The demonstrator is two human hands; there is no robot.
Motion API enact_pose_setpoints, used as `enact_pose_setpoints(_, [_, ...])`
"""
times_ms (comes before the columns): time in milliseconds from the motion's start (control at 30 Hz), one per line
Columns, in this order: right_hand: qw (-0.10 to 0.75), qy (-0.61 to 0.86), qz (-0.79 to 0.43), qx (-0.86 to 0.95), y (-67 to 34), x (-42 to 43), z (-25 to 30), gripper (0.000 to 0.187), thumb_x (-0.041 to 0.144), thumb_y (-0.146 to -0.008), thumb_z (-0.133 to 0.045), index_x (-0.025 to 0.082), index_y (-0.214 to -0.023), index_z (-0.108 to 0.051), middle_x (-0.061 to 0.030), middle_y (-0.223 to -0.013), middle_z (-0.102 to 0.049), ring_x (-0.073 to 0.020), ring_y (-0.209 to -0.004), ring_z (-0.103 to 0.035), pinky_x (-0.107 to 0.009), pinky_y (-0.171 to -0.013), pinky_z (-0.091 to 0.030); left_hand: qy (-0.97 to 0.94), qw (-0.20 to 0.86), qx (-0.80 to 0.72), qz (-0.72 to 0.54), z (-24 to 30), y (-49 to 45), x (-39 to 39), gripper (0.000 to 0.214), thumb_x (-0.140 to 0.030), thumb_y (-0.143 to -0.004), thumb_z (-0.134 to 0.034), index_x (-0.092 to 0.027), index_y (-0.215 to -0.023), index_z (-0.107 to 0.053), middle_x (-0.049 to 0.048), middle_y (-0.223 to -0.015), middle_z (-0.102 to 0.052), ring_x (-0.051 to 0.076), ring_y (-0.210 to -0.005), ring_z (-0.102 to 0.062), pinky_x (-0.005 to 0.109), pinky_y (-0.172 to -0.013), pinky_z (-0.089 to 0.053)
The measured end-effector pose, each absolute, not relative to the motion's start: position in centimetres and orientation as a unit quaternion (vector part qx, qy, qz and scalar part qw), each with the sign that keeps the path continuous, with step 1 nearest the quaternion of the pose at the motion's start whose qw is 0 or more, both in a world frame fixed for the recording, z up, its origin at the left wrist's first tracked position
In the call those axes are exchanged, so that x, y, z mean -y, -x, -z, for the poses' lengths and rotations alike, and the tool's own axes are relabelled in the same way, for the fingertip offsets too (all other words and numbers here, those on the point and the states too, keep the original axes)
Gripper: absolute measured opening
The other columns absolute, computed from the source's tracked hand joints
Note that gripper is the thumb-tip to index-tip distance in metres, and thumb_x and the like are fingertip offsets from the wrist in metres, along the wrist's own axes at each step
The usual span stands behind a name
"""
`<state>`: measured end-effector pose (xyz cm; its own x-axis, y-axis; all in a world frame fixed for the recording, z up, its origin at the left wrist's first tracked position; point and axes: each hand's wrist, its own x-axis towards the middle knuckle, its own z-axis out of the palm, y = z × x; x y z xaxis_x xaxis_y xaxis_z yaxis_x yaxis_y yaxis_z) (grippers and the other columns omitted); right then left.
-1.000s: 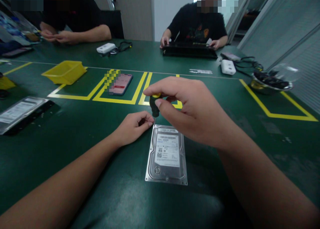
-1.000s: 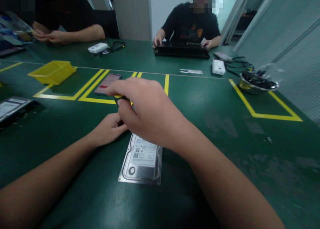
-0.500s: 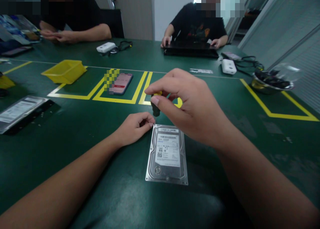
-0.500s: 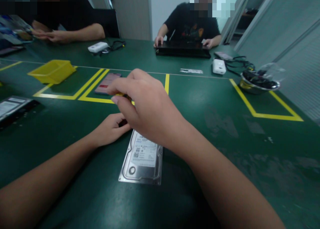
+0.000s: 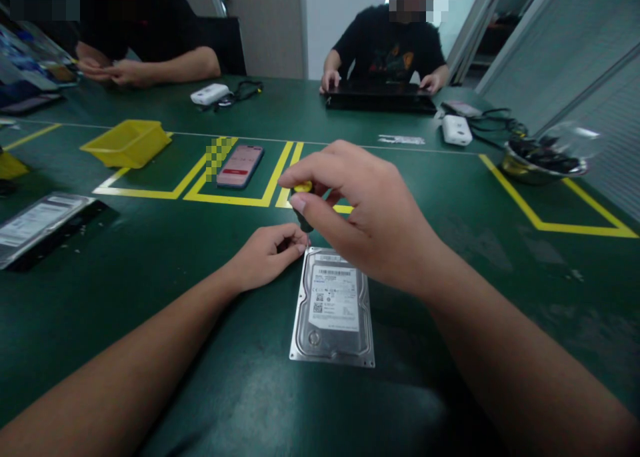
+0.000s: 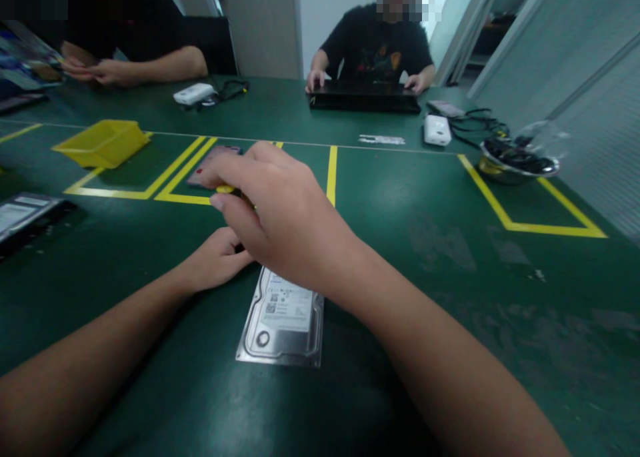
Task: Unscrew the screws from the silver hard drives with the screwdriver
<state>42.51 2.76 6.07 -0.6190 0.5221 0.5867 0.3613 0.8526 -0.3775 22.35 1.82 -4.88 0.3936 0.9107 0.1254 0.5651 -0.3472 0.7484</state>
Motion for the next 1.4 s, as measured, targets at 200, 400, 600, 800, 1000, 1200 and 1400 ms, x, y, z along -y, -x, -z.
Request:
enact_pose_setpoints(200, [0.363, 0.252, -0.103, 0.891, -42.6, -2.9, -6.0, 0.024, 0.016, -0.094, -0.052, 0.018, -0.11, -0.071, -0.002, -0.105, -0.07, -0.0142, -0.092, -0.062, -0.027, -0.086, -0.048, -0.779, 0.312, -0.469, -0.276, 4.9, -22.3, -1.9, 0.018, -0.031, -0.091, -0.055, -0.017, -0.09, -0.067, 0.0024, -0.086, -0.071, 0.021, -0.087, -0.066, 0.032, -0.081, -0.052])
enact_pose_setpoints(400, [0.364, 0.261, -0.102, 0.888, -42.8, -2.9, -6.4, 0.028, 0.012, -0.093, -0.052, 0.017, -0.111, -0.072, -0.0026, -0.104, -0.072, -0.0134, -0.091, -0.064, -0.025, -0.082, -0.049, -0.782, 0.308, -0.466, -0.277, 5.1, -22.1, -2.0, 0.019, -0.031, -0.091, -0.055, -0.017, -0.092, -0.067, 0.0024, -0.087, -0.071, 0.02, -0.087, -0.066, 0.032, -0.081, -0.053])
enact_pose_setpoints(600, [0.368, 0.26, -0.101, 0.887, -42.7, -2.6, -6.3, 0.029, 0.012, -0.092, -0.051, 0.017, -0.112, -0.071, -0.0013, -0.104, -0.073, -0.0134, -0.089, -0.065, -0.026, -0.082, -0.051, -0.78, 0.311, -0.467, -0.277, 5.1, -22.2, -2.0, 0.019, -0.032, -0.091, -0.055, -0.017, -0.092, -0.068, 0.002, -0.084, -0.071, 0.021, -0.087, -0.066, 0.032, -0.08, -0.053])
enact_pose_setpoints(800, [0.363, 0.26, -0.107, 0.889, -43.0, -2.6, -6.6, 0.029, 0.01, -0.09, -0.053, 0.016, -0.111, -0.072, -0.0025, -0.108, -0.072, -0.0146, -0.096, -0.066, -0.028, -0.089, -0.05, -0.777, 0.313, -0.48, -0.259, 5.0, -22.2, -1.9, 0.018, -0.031, -0.092, -0.053, -0.017, -0.09, -0.065, 0.0012, -0.087, -0.07, 0.02, -0.087, -0.066, 0.032, -0.081, -0.051])
enact_pose_setpoints(1000, [0.341, 0.269, -0.096, 0.896, -43.3, -2.4, -7.1, 0.032, 0.008, -0.089, -0.052, 0.017, -0.111, -0.073, -0.0032, -0.111, -0.072, -0.0153, -0.105, -0.065, -0.027, -0.093, -0.049, -0.772, 0.32, -0.484, -0.259, 5.0, -22.1, -1.9, 0.016, -0.029, -0.092, -0.053, -0.017, -0.09, -0.065, 0.0009, -0.088, -0.07, 0.019, -0.088, -0.066, 0.03, -0.08, -0.05])
enact_pose_setpoints(1200, [0.339, 0.263, -0.115, 0.896, -43.2, -2.3, -7.1, 0.026, 0.014, -0.092, -0.055, 0.018, -0.112, -0.072, -0.0036, -0.11, -0.071, -0.0159, -0.103, -0.064, -0.028, -0.091, -0.049, -0.774, 0.319, -0.483, -0.256, 5.0, -22.1, -1.9, 0.018, -0.032, -0.093, -0.054, -0.017, -0.09, -0.065, 0.0008, -0.088, -0.069, 0.019, -0.086, -0.066, 0.03, -0.079, -0.051])
enact_pose_setpoints(1400, [0.357, 0.28, -0.089, 0.887, -43.0, -2.7, -6.5, 0.02, 0.02, -0.093, -0.058, 0.019, -0.106, -0.073, -0.0041, -0.102, -0.071, -0.0166, -0.095, -0.064, -0.03, -0.085, -0.05, -0.782, 0.306, -0.468, -0.274, 5.1, -22.1, -1.9, 0.018, -0.031, -0.092, -0.053, -0.018, -0.091, -0.066, 0.0025, -0.089, -0.071, 0.021, -0.088, -0.065, 0.032, -0.082, -0.052])
